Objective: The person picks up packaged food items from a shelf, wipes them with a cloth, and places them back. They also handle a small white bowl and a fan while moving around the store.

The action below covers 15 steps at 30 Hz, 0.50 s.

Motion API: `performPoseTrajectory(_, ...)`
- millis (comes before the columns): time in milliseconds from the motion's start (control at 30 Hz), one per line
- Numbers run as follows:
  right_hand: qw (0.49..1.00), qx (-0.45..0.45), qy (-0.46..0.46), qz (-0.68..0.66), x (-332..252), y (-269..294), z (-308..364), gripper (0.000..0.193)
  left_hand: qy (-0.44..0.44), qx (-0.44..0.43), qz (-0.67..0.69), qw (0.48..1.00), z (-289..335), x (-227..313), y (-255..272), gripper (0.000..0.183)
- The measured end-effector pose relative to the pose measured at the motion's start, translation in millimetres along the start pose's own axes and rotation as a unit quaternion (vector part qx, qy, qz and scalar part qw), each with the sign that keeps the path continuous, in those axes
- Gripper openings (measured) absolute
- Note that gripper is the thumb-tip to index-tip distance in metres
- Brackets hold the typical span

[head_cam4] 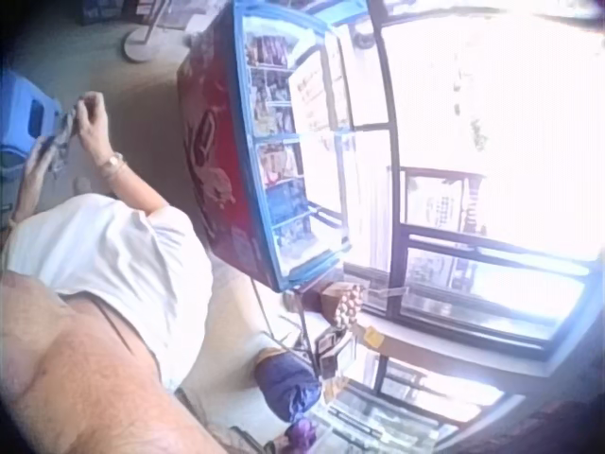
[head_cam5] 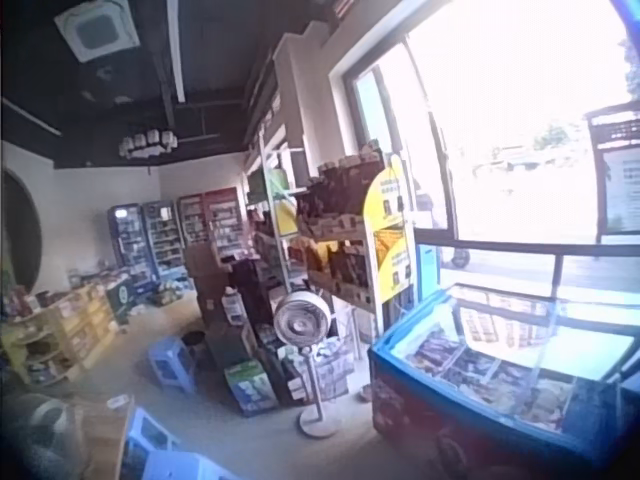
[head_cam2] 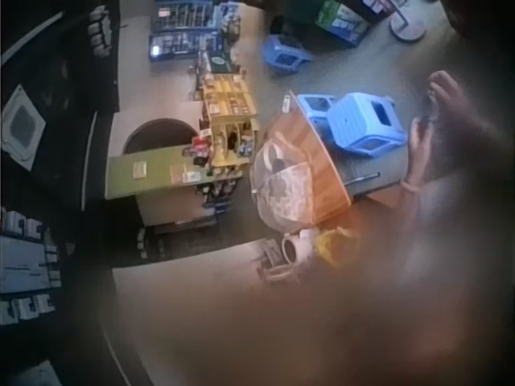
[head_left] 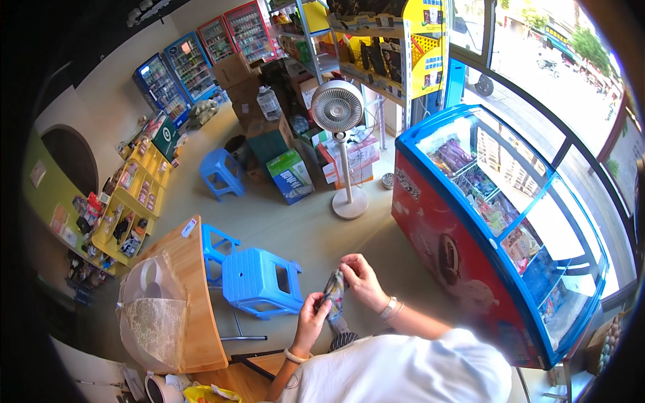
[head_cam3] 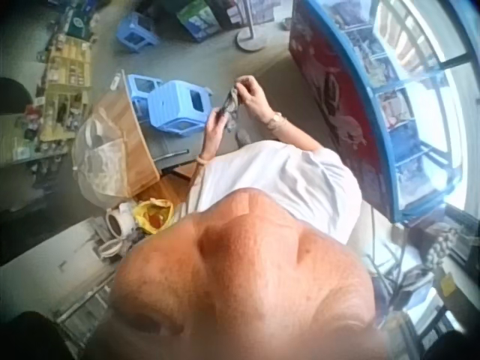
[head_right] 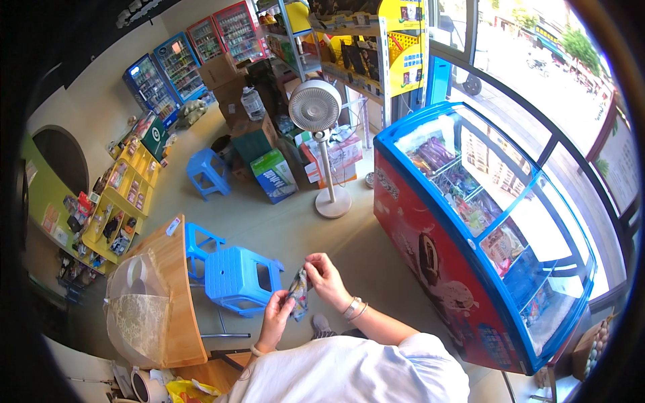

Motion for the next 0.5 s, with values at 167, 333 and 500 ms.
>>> performPoseTrajectory(167, 0.995, 0.046, 0.054, 0.064, 13, -11, -66, 0.014, 0.017, -0.016, 0.094, 0.995, -73, 6, 41, 0.015)
performPoseTrajectory(333, 0.990, 0.055, 0.030, 0.128, -5, -33, -107, 0.019, -0.029, -0.023, 0.062, 0.997, -154, 41, 78, 0.008)
performPoseTrajectory(500, 0.943, 0.067, 0.108, 0.308, -12, -29, -124, 0.037, -0.057, -0.107, 0.071, 0.990, -220, 63, 65, 0.009)
Point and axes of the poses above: each hand's wrist, its own z-axis away from the middle knuckle, its own y-axis out of the back of the hand, x = y × z, the point moved 4 cm from there along -z, towards the middle knuckle, and after that the axes turned 2 degrees about z, right-handed, at the moved point
